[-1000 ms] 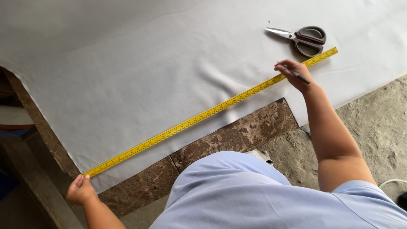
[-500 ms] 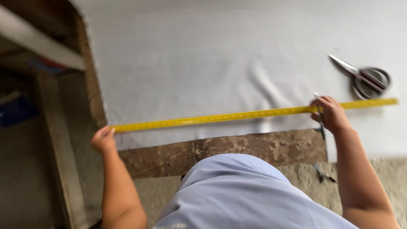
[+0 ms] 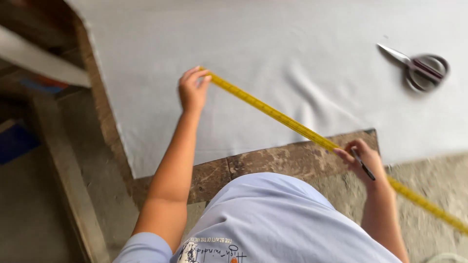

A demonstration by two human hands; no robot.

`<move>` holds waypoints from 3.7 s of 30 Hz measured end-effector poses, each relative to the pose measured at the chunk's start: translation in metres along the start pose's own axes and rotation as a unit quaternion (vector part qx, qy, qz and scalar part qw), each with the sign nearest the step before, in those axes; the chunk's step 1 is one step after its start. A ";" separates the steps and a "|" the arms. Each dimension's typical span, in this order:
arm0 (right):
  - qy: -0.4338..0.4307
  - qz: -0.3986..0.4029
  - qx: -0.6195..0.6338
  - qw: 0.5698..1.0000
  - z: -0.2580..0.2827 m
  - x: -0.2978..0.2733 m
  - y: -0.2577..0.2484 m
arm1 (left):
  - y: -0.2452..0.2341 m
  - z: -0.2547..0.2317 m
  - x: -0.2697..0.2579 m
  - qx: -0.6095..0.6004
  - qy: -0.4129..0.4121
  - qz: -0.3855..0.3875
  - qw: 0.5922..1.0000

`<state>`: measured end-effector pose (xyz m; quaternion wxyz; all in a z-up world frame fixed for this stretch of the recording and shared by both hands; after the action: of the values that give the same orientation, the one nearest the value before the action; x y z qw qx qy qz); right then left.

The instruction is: The person measures and marks a large white fabric sheet on a wooden table using a yellow ruler and a pen. They then use scissors to cut the fabric along the marked lines, separating strips and pieces. The person handles the cut fabric pieces and continues measuring and cutting the remaining material.

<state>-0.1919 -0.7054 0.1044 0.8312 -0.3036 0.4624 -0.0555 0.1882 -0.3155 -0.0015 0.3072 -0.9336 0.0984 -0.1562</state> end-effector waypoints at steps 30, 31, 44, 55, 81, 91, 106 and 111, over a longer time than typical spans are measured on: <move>0.134 -0.234 0.387 0.882 -0.202 -0.089 0.167 | 0.304 -0.180 -0.100 0.194 0.309 0.316 0.876; 0.143 -0.225 0.384 0.884 -0.201 -0.089 0.165 | 0.306 -0.178 -0.100 0.198 0.312 0.304 0.878; -0.037 -0.411 0.242 0.878 -0.192 -0.032 0.100 | 0.315 -0.173 -0.101 0.207 0.298 0.300 0.882; -0.314 -0.243 0.196 0.897 0.041 0.202 -0.044 | 0.310 -0.182 -0.102 0.194 0.298 0.275 0.893; 0.168 -0.061 0.353 0.918 -0.160 -0.044 0.132 | 0.309 -0.160 0.086 0.368 0.083 0.329 0.866; 0.103 -0.090 0.399 0.907 -0.151 -0.015 0.123 | 0.294 -0.171 -0.023 0.318 0.221 0.284 0.877; 0.143 -0.080 0.295 0.941 -0.145 -0.016 0.109 | 0.297 -0.171 -0.023 0.290 0.251 0.203 0.901; 0.036 -0.299 0.293 0.907 -0.131 0.001 0.057 | 0.300 -0.167 -0.022 0.288 0.219 0.263 0.894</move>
<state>-0.3075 -0.7187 0.0208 0.8102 -0.1678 0.3420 -0.4454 0.0830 -0.6375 -0.0602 0.5628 -0.6866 0.3556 -0.2922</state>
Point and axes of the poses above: each hand's wrist, its own x-axis towards the middle knuckle, its own y-axis out of the palm, z = x × y, the point moved 1 cm from there along x, towards the middle knuckle, and after that the axes turned 10 degrees about z, right-handed, at the moved point
